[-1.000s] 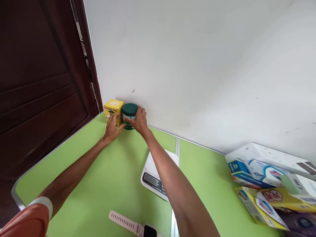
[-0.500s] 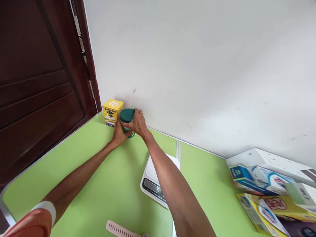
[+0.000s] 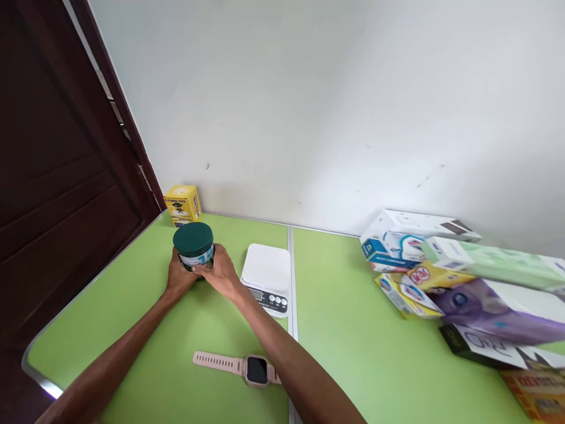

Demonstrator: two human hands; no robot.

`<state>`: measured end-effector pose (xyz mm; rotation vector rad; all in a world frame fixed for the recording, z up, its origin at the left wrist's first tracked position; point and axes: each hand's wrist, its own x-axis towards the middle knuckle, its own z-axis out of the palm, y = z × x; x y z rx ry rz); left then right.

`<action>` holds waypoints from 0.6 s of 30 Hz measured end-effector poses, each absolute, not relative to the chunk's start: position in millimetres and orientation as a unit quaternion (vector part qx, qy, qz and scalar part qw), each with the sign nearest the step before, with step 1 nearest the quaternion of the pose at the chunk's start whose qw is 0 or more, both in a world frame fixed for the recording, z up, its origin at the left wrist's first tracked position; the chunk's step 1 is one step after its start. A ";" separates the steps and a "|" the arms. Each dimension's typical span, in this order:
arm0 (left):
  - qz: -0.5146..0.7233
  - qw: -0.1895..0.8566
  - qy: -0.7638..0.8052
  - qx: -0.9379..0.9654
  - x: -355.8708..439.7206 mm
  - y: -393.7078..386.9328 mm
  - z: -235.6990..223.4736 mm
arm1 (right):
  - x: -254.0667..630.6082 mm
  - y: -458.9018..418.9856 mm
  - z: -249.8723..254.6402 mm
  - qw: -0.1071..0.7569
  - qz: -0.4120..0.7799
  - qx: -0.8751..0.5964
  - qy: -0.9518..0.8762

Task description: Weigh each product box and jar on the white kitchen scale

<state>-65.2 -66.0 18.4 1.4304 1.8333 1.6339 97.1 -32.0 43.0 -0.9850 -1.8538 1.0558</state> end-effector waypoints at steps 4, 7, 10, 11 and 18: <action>0.581 0.132 0.597 0.538 -42.3 -69.5 51.7 | 120.9 -49.6 76.1 0.417 0.400 -0.400 -0.711; 0.592 0.127 0.541 0.584 -13.5 -58.3 76.0 | 154.4 -53.6 104.0 0.453 0.369 -0.415 -0.697; 0.586 0.157 0.505 0.614 24.1 -45.6 85.1 | 194.8 -56.8 116.5 0.473 0.345 -0.449 -0.675; 0.580 0.170 0.499 0.621 37.1 -42.3 84.1 | 208.0 -58.1 116.1 0.478 0.336 -0.462 -0.667; 0.538 0.224 0.481 0.655 96.2 -27.5 56.8 | 265.0 -60.9 83.4 0.497 0.312 -0.522 -0.619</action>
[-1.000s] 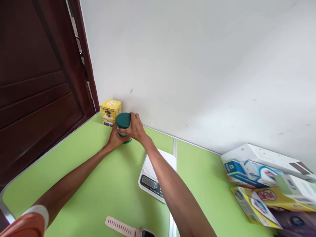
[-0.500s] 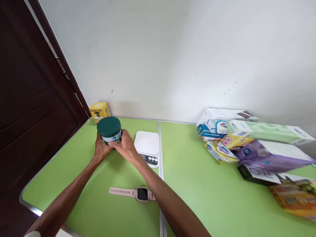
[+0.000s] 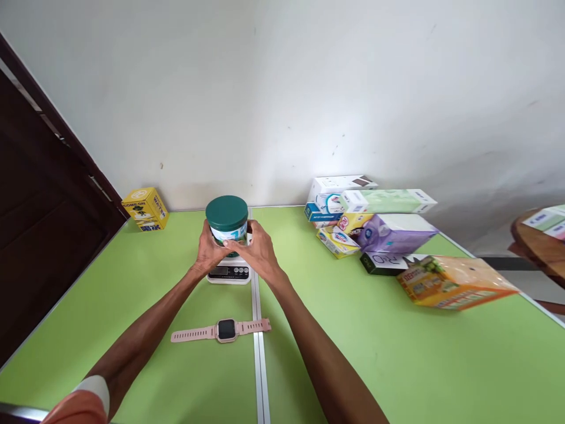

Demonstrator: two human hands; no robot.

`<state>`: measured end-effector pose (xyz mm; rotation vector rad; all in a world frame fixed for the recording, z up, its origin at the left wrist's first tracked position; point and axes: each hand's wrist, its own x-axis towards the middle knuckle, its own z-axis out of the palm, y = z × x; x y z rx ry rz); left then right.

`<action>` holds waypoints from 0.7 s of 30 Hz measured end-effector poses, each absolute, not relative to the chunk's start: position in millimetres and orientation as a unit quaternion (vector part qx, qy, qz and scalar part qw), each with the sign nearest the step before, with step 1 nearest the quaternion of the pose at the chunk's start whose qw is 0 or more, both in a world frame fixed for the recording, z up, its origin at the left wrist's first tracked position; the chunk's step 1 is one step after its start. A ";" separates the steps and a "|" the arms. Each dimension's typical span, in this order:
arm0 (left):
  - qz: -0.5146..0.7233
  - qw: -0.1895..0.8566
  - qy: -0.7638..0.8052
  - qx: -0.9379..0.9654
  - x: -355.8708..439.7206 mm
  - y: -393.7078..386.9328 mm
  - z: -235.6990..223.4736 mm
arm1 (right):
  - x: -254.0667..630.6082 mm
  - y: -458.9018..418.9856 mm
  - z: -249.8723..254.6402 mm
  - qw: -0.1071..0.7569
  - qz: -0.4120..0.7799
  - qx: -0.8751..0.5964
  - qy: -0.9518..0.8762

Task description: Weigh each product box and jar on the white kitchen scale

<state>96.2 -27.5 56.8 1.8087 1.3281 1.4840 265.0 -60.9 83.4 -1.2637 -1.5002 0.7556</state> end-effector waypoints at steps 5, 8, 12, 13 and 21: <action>0.522 0.228 0.487 0.662 97.5 -20.6 46.9 | 267.4 -56.9 72.2 0.497 0.334 -0.524 -0.606; 0.513 0.238 0.496 0.659 94.7 -18.1 45.0 | 263.8 -56.1 70.8 0.501 0.339 -0.513 -0.609; 0.502 0.268 0.474 0.671 88.8 -18.9 46.1 | 263.4 -58.3 58.6 0.510 0.346 -0.504 -0.605; 0.498 0.275 0.466 0.677 85.6 -20.9 45.7 | 264.7 -59.4 52.0 0.518 0.350 -0.509 -0.592; 0.586 0.312 0.502 0.555 48.3 -40.1 2.9 | 275.2 -65.0 -5.8 0.566 0.330 -0.574 -0.491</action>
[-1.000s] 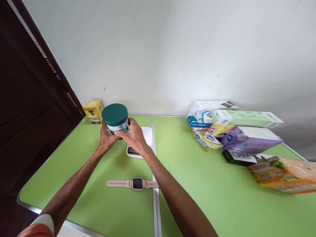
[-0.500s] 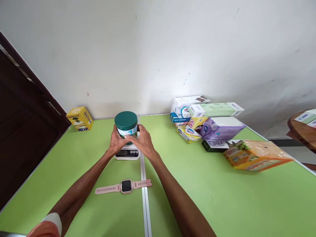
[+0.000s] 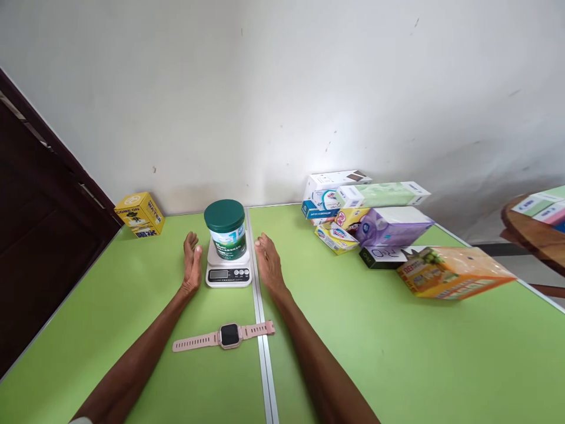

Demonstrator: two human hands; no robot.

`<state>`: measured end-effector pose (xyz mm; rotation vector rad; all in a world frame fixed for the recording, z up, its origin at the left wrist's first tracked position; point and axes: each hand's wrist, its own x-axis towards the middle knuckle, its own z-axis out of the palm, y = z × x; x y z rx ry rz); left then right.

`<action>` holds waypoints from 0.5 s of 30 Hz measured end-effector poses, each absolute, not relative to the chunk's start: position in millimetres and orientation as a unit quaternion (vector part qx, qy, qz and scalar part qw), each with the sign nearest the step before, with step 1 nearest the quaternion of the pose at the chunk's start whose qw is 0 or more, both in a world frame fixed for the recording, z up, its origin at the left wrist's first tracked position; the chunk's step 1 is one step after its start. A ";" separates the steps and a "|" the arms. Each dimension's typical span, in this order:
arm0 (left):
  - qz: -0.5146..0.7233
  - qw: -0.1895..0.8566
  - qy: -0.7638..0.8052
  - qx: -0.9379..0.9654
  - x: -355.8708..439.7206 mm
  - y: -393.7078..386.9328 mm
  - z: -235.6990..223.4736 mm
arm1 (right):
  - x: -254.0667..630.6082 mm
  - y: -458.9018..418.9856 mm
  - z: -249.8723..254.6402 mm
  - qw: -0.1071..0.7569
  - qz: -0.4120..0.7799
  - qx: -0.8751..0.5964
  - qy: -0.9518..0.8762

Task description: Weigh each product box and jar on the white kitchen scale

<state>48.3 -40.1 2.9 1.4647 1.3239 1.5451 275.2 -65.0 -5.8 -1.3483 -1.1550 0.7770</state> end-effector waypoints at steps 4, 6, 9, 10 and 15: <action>0.604 0.353 0.532 0.477 44.7 -33.0 -13.7 | 272.7 -65.6 -9.9 0.558 0.303 -0.575 -0.516; 0.604 0.364 0.528 0.473 44.7 -30.0 -16.2 | 272.5 -65.8 -10.8 0.561 0.300 -0.573 -0.517; 0.602 0.376 0.529 0.466 44.5 -29.5 -17.4 | 273.5 -65.4 -13.3 0.573 0.304 -0.567 -0.508; 0.602 0.377 0.530 0.464 44.5 -29.9 -17.8 | 273.8 -65.2 -14.0 0.575 0.304 -0.567 -0.506; 0.598 0.363 0.536 0.472 45.1 -30.9 -19.9 | 273.7 -65.2 -12.9 0.571 0.309 -0.566 -0.507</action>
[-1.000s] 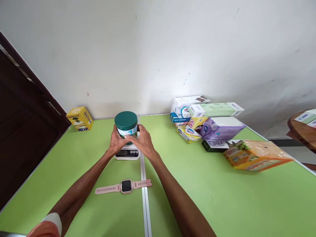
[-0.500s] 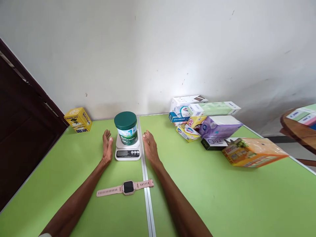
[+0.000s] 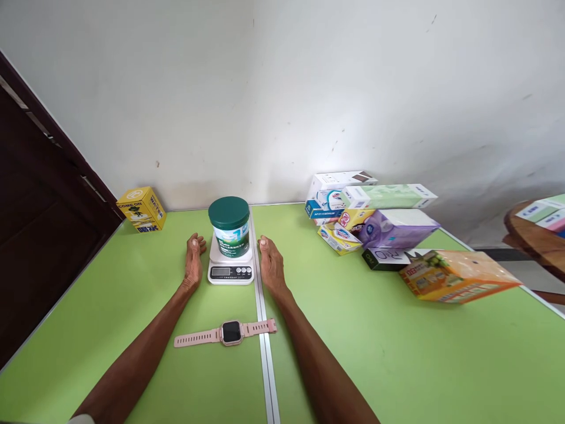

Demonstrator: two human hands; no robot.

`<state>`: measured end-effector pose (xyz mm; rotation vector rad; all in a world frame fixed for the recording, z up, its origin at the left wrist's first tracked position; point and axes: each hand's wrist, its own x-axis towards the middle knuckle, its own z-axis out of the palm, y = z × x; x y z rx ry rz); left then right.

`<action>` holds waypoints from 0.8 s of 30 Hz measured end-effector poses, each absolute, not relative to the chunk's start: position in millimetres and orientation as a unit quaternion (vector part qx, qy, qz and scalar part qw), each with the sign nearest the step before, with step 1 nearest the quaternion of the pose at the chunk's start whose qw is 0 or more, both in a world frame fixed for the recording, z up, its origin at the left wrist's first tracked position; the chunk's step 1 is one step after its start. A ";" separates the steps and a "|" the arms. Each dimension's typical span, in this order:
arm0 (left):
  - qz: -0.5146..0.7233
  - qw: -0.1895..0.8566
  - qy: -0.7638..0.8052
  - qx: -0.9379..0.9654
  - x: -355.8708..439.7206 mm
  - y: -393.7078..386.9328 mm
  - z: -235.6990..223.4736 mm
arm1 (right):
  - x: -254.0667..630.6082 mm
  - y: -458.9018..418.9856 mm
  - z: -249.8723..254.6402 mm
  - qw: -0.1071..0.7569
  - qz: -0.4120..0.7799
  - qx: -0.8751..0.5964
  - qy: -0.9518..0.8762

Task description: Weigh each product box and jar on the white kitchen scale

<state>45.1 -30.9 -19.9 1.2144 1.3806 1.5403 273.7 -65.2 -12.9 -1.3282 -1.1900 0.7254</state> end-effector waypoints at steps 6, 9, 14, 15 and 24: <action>0.587 0.344 0.546 0.489 44.3 -31.0 -20.6 | 273.3 -66.1 -11.1 0.574 0.309 -0.560 -0.511; 0.577 0.343 0.548 0.500 43.2 -31.4 -20.1 | 273.9 -65.8 -10.8 0.571 0.308 -0.558 -0.517; 0.578 0.343 0.547 0.499 43.2 -31.7 -19.4 | 273.7 -65.9 -9.7 0.568 0.306 -0.561 -0.518; 0.581 0.344 0.546 0.496 43.4 -31.7 -19.3 | 273.6 -66.0 -9.5 0.568 0.306 -0.561 -0.518; 0.570 0.335 0.549 0.511 43.7 -33.4 -17.9 | 273.7 -67.3 -7.9 0.561 0.302 -0.567 -0.522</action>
